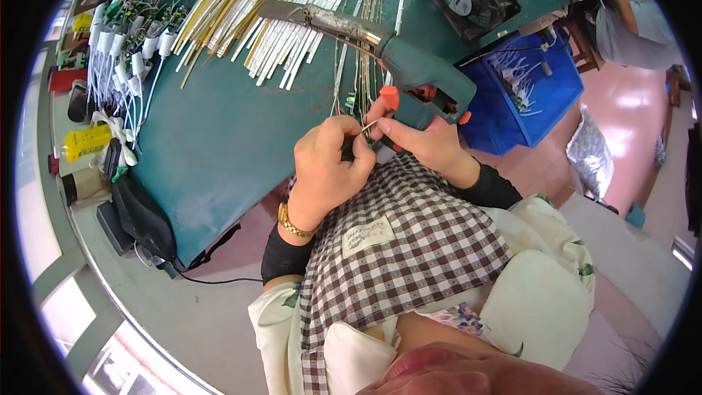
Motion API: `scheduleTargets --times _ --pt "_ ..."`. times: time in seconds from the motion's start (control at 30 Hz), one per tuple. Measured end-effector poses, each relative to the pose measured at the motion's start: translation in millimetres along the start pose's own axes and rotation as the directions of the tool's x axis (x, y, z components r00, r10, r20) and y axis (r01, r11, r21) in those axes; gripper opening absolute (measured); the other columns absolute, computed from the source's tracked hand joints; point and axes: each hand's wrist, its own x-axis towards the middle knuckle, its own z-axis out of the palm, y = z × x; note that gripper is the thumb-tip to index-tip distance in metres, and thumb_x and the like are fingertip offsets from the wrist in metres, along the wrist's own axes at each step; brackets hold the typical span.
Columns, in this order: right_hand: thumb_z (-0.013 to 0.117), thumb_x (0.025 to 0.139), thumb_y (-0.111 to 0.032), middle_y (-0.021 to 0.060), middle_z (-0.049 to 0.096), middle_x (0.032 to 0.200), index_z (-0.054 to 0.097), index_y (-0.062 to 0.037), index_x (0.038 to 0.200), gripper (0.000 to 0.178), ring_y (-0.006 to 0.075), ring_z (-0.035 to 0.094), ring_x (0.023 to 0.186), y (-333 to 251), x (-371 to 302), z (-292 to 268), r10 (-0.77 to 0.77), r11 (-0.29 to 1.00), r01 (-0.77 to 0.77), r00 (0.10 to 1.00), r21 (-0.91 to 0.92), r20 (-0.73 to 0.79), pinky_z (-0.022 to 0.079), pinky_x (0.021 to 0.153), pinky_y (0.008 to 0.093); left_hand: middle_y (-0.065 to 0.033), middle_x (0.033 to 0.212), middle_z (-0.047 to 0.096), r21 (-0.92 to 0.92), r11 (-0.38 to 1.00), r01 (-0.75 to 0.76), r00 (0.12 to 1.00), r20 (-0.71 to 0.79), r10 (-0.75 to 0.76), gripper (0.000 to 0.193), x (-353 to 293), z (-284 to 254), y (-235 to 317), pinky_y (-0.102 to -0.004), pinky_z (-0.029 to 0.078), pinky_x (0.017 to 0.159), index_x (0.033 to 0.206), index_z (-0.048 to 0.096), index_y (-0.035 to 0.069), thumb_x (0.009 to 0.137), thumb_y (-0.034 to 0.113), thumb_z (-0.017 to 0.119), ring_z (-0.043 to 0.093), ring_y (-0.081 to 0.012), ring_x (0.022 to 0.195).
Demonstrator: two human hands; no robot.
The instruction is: The person solders wires to LED components and circuit boards using a soldering iron, then assembles these electronic components into light housings. Wire cutters are used to trim the wires as needed during the assembly process.
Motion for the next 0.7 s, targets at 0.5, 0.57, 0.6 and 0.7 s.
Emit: scheduleTargets --times 0.5,0.57,0.6,0.7 --pt "0.07 0.081 0.005 0.0052 0.064 0.088 0.05 -0.0007 0.124 0.048 0.0097 0.06 0.081 -7 11 2 -0.111 0.99 0.116 0.992 -0.082 0.067 0.05 0.072 0.0245 -0.012 0.085 0.057 -0.252 0.967 0.028 0.999 -0.018 -0.033 0.031 -6 3 -9 -0.0316 0.048 0.065 0.109 0.043 0.0 0.082 -0.01 0.057 0.059 -0.0222 0.07" --pt "0.068 0.082 0.005 0.0062 0.064 0.088 0.042 -0.001 0.136 0.06 0.0103 0.06 0.08 -7 10 2 -0.141 0.986 0.145 0.988 -0.082 0.057 0.049 0.071 0.024 -0.0097 0.086 0.057 -0.363 0.917 0.165 0.986 0.055 -0.156 0.035 -2 -3 -3 -0.0301 0.049 0.067 0.114 0.043 -0.001 0.083 -0.008 0.058 0.058 -0.0182 0.072" --pt "0.068 0.083 0.005 0.0062 0.064 0.087 0.044 -0.0014 0.133 0.056 0.0103 0.06 0.079 -8 9 2 -0.13 0.987 0.133 0.991 -0.089 0.039 0.049 0.07 0.0239 -0.0073 0.086 0.056 -0.458 0.837 0.301 0.954 0.139 -0.267 0.039 1 -6 0 -0.0286 0.049 0.069 0.12 0.042 -0.001 0.085 -0.007 0.059 0.057 -0.0141 0.073" --pt "0.068 0.083 0.005 0.0061 0.064 0.087 0.046 -0.0022 0.13 0.052 0.0102 0.06 0.077 -8 8 5 -0.135 0.984 0.138 0.99 -0.116 0.039 0.049 0.068 0.0236 -0.005 0.087 0.055 -0.54 0.746 0.39 0.918 0.289 -0.27 0.051 10 -14 4 -0.0275 0.049 0.071 0.129 0.039 -0.002 0.085 -0.004 0.063 0.055 -0.0111 0.075"
